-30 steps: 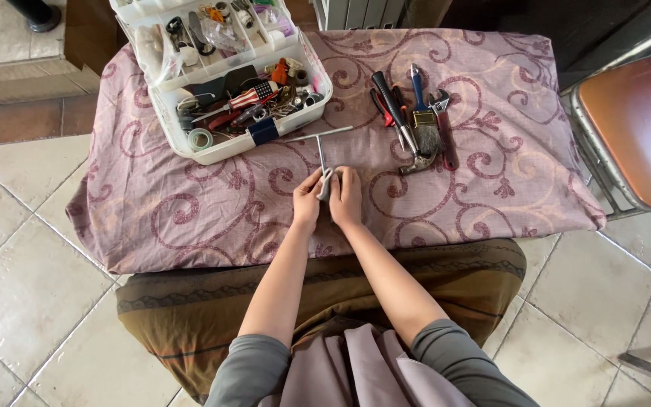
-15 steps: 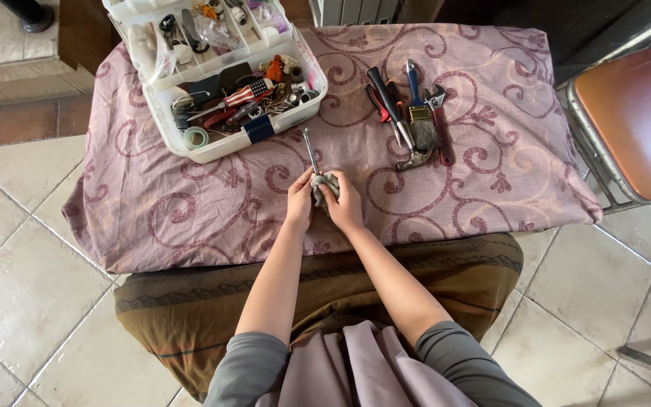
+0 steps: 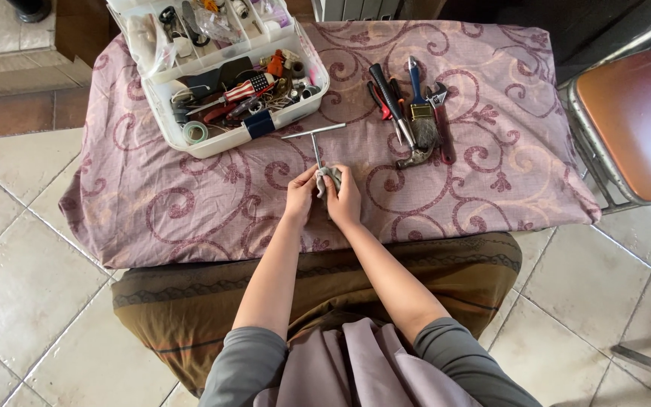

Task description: Clean a metal mechanical component using a cloth and a thin metal tool to remove dirt from crevices.

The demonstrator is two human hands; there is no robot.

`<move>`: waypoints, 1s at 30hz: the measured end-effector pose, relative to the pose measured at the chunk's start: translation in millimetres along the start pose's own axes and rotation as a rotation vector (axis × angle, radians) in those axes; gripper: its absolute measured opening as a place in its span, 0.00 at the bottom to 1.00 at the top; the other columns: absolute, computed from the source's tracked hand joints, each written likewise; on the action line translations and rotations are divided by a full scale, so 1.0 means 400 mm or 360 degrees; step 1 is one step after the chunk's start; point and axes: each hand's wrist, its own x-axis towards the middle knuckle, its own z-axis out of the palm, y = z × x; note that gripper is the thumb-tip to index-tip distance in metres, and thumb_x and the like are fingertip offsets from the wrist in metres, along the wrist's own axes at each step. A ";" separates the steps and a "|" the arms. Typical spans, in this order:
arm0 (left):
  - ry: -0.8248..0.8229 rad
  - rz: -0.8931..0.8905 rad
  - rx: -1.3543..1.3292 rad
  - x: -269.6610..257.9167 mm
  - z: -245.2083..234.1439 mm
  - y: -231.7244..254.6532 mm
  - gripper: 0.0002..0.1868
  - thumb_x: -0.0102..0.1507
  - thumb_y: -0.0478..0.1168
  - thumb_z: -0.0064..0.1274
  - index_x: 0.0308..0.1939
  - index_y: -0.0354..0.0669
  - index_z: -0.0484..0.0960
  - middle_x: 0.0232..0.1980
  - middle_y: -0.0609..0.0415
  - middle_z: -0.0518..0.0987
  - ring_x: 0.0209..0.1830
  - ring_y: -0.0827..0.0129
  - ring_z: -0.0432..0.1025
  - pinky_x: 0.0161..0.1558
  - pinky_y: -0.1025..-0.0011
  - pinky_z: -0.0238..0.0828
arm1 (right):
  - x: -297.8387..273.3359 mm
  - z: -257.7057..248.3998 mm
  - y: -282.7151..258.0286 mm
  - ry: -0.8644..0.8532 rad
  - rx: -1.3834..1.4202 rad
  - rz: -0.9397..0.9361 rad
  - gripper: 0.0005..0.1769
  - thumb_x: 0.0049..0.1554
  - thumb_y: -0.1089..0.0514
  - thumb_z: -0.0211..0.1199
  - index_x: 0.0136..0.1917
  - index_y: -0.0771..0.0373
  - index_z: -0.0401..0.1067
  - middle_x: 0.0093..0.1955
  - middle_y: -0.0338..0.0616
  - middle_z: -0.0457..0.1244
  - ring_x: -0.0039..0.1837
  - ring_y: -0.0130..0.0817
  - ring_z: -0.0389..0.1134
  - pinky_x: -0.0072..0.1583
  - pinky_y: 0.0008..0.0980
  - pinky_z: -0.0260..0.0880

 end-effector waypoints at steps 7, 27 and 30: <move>0.0294 -0.0004 -0.0047 0.010 0.016 0.006 0.16 0.68 0.34 0.53 0.60 0.39 0.83 0.48 0.56 0.85 0.43 0.78 0.77 0.47 0.78 0.74 | 0.006 -0.051 -0.038 -0.0186 -0.0011 -0.0090 0.21 0.62 0.53 0.64 0.64 0.57 0.62 0.60 0.49 0.68 0.60 0.47 0.73 0.58 0.41 0.73; 0.0107 -0.0273 0.0471 0.001 -0.036 0.214 0.36 0.66 0.68 0.41 0.61 0.43 0.78 0.43 0.56 0.85 0.40 0.72 0.78 0.48 0.71 0.79 | 0.190 -0.252 -0.040 -0.0492 0.0015 -0.0365 0.22 0.45 0.70 0.66 0.53 0.56 0.81 0.41 0.39 0.69 0.41 0.28 0.69 0.45 0.27 0.68; -0.0079 -0.0025 0.0785 -0.010 -0.019 0.222 0.27 0.69 0.62 0.43 0.54 0.45 0.82 0.37 0.60 0.83 0.32 0.76 0.71 0.36 0.74 0.68 | 0.191 -0.259 -0.036 -0.0608 0.0149 -0.0308 0.22 0.44 0.70 0.64 0.52 0.56 0.80 0.44 0.39 0.70 0.44 0.28 0.71 0.48 0.27 0.71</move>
